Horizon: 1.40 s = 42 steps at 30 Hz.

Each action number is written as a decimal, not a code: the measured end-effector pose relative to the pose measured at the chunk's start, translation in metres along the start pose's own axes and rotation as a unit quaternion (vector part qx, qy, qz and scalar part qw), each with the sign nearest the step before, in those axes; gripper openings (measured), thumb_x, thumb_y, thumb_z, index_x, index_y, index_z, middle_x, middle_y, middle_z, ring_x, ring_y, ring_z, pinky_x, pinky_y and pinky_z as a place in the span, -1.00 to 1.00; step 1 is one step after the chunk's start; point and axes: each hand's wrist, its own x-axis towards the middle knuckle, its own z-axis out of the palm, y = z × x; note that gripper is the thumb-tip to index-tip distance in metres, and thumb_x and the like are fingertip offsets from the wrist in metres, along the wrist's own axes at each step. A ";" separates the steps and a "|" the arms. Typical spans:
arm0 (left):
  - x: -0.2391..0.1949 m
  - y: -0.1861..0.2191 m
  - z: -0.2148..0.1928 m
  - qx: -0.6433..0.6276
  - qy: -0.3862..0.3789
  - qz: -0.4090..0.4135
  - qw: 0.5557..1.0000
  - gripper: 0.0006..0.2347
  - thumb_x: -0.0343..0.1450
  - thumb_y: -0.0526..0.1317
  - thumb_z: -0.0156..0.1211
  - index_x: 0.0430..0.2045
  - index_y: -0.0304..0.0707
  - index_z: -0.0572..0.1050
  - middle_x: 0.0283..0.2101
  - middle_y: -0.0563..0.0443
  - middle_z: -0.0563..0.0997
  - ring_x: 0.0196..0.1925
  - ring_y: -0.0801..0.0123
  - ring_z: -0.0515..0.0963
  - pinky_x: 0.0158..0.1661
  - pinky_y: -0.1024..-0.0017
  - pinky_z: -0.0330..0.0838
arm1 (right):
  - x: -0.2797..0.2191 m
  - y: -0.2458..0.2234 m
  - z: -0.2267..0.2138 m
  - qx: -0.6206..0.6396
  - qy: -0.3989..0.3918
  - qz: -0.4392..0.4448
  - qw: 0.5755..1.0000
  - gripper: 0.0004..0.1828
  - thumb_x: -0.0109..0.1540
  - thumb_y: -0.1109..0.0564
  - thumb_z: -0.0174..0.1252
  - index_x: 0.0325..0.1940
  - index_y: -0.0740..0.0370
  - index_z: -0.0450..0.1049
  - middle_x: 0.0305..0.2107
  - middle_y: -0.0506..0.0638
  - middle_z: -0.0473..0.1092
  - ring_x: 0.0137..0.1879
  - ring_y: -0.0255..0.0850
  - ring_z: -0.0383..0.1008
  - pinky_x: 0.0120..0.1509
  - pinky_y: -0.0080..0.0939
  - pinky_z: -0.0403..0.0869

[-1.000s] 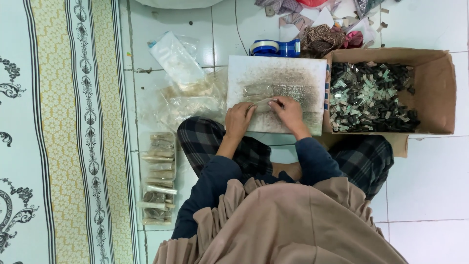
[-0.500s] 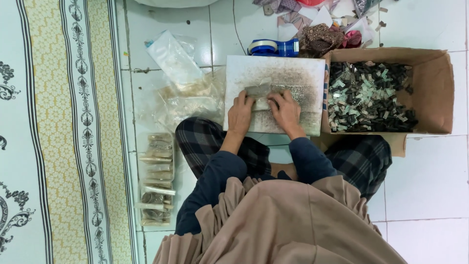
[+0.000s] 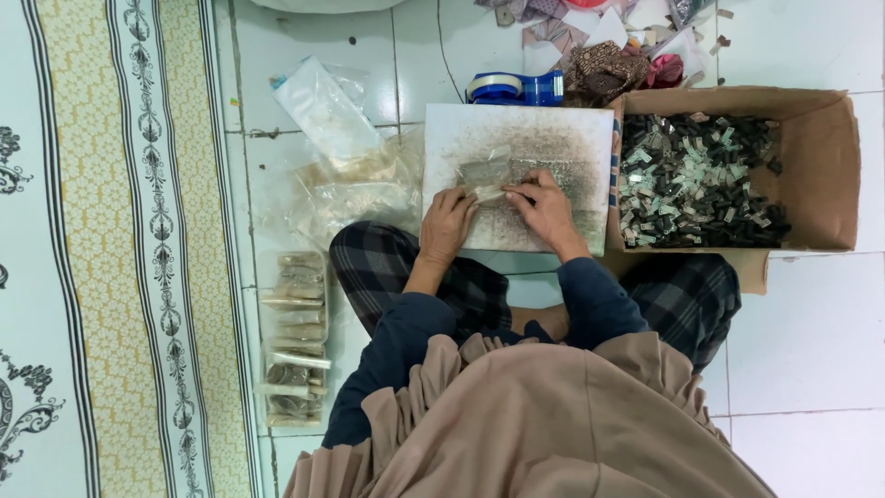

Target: The person sits on the floor and repeatedly picks small green and black plastic pieces from a cardboard box, places them into clear plastic bags, and sets the filled bags aside. The person also wipes their hands with a cloth between batches.

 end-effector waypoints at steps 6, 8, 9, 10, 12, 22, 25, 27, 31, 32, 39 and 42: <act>0.009 0.001 -0.010 -0.031 -0.014 -0.051 0.998 -0.84 0.54 -0.10 0.19 -0.24 -0.14 0.62 -0.23 0.11 0.51 -0.09 0.24 0.57 -0.11 0.44 0.57 | 0.004 -0.018 0.001 -0.057 0.031 0.037 0.997 -0.78 0.31 -0.22 0.28 -0.06 -0.19 0.66 -0.07 -0.10 0.40 0.04 0.02 0.56 0.05 -0.02 0.54; 0.017 0.009 -0.022 -0.066 -0.003 -0.089 0.994 -0.83 0.54 -0.27 0.13 -0.01 0.05 0.52 -0.30 0.12 0.50 -0.17 0.19 0.60 -0.23 0.33 0.62 | 0.005 -0.028 0.000 -0.053 0.034 0.058 0.996 -0.77 0.32 -0.12 0.26 0.04 -0.18 0.56 -0.08 -0.08 0.38 0.03 0.07 0.56 0.04 0.07 0.52; 0.018 0.007 -0.021 -0.066 -0.003 -0.088 0.994 -0.83 0.54 -0.27 0.13 -0.01 0.05 0.52 -0.30 0.12 0.50 -0.17 0.19 0.60 -0.23 0.33 0.62 | 0.004 -0.025 0.003 -0.053 0.035 0.058 0.996 -0.77 0.32 -0.12 0.26 0.04 -0.18 0.56 -0.08 -0.08 0.38 0.03 0.07 0.56 0.04 0.07 0.52; 0.020 0.006 -0.019 -0.057 -0.012 -0.087 0.995 -0.83 0.53 -0.27 0.14 -0.05 0.11 0.52 -0.33 0.14 0.49 -0.20 0.22 0.59 -0.29 0.34 0.60 | 0.004 -0.021 0.005 -0.076 0.047 0.035 0.995 -0.82 0.35 -0.08 0.23 0.03 -0.16 0.56 -0.10 -0.08 0.38 0.00 0.04 0.57 0.03 0.02 0.51; 0.015 0.004 -0.014 -0.048 -0.023 -0.088 0.995 -0.82 0.52 -0.27 0.14 -0.08 0.18 0.52 -0.35 0.16 0.49 -0.23 0.25 0.59 -0.35 0.35 0.58 | -0.002 -0.016 0.009 -0.098 0.055 0.013 0.994 -0.87 0.39 -0.05 0.20 0.01 -0.14 0.56 -0.13 -0.08 0.37 -0.02 0.01 0.57 0.01 -0.03 0.51; 0.020 0.006 -0.023 -0.018 -0.051 -0.078 0.996 -0.74 0.43 -0.05 0.32 -0.04 0.06 0.51 -0.19 0.11 0.50 -0.15 0.27 0.58 -0.28 0.38 0.61 | 0.005 -0.017 -0.004 -0.077 0.018 -0.028 0.996 -0.75 0.32 -0.19 0.24 0.06 -0.22 0.58 -0.08 -0.04 0.39 -0.01 0.09 0.57 0.00 0.04 0.53; 0.024 0.004 -0.024 -0.039 -0.057 -0.095 0.993 -0.79 0.45 -0.04 0.30 -0.08 0.10 0.53 -0.20 0.13 0.49 -0.15 0.24 0.59 -0.29 0.33 0.61 | 0.010 -0.021 -0.009 -0.068 0.000 0.005 0.998 -0.78 0.35 -0.21 0.20 0.00 -0.22 0.60 -0.12 -0.05 0.42 -0.04 0.09 0.57 -0.03 0.05 0.52; 0.025 0.003 -0.019 -0.048 -0.059 -0.106 0.991 -0.85 0.48 -0.03 0.26 -0.13 0.11 0.54 -0.20 0.14 0.48 -0.16 0.22 0.59 -0.30 0.30 0.60 | 0.014 -0.020 -0.010 -0.074 -0.008 0.021 0.997 -0.77 0.36 -0.22 0.18 -0.02 -0.21 0.61 -0.15 -0.05 0.43 -0.06 0.09 0.58 -0.06 0.05 0.52; 0.032 0.001 -0.007 -0.050 -0.036 -0.126 0.990 -0.83 0.53 0.03 0.17 -0.25 0.02 0.50 -0.28 0.15 0.43 -0.26 0.24 0.60 -0.37 0.31 0.60 | 0.023 -0.029 -0.015 -0.088 -0.038 0.064 0.993 -0.72 0.40 -0.23 0.13 -0.03 -0.11 0.60 -0.19 -0.07 0.44 -0.06 0.04 0.59 -0.04 0.01 0.51; 0.034 -0.001 -0.006 -0.048 -0.024 -0.123 0.991 -0.79 0.53 0.05 0.16 -0.29 -0.03 0.47 -0.34 0.13 0.41 -0.33 0.23 0.61 -0.42 0.29 0.59 | 0.026 -0.033 -0.017 -0.083 -0.047 0.086 0.992 -0.68 0.41 -0.25 0.10 -0.02 -0.08 0.59 -0.20 -0.05 0.44 -0.03 0.05 0.58 0.00 0.02 0.51; 0.043 -0.003 -0.006 -0.015 0.029 -0.088 0.996 -0.74 0.53 0.09 0.14 -0.42 0.00 0.39 -0.49 0.19 0.36 -0.48 0.34 0.57 -0.51 0.50 0.51 | 0.037 -0.045 -0.022 -0.068 -0.045 0.126 0.989 -0.63 0.39 -0.29 0.11 -0.13 -0.02 0.59 -0.26 0.00 0.46 -0.04 0.11 0.57 -0.04 0.10 0.50; 0.050 0.000 -0.011 -0.020 0.039 -0.082 0.996 -0.76 0.51 0.05 0.18 -0.43 -0.02 0.41 -0.52 0.17 0.37 -0.49 0.31 0.57 -0.53 0.47 0.50 | 0.044 -0.050 -0.022 -0.047 -0.029 0.130 0.990 -0.62 0.36 -0.29 0.17 -0.17 0.02 0.60 -0.28 0.03 0.46 -0.07 0.14 0.57 -0.06 0.11 0.49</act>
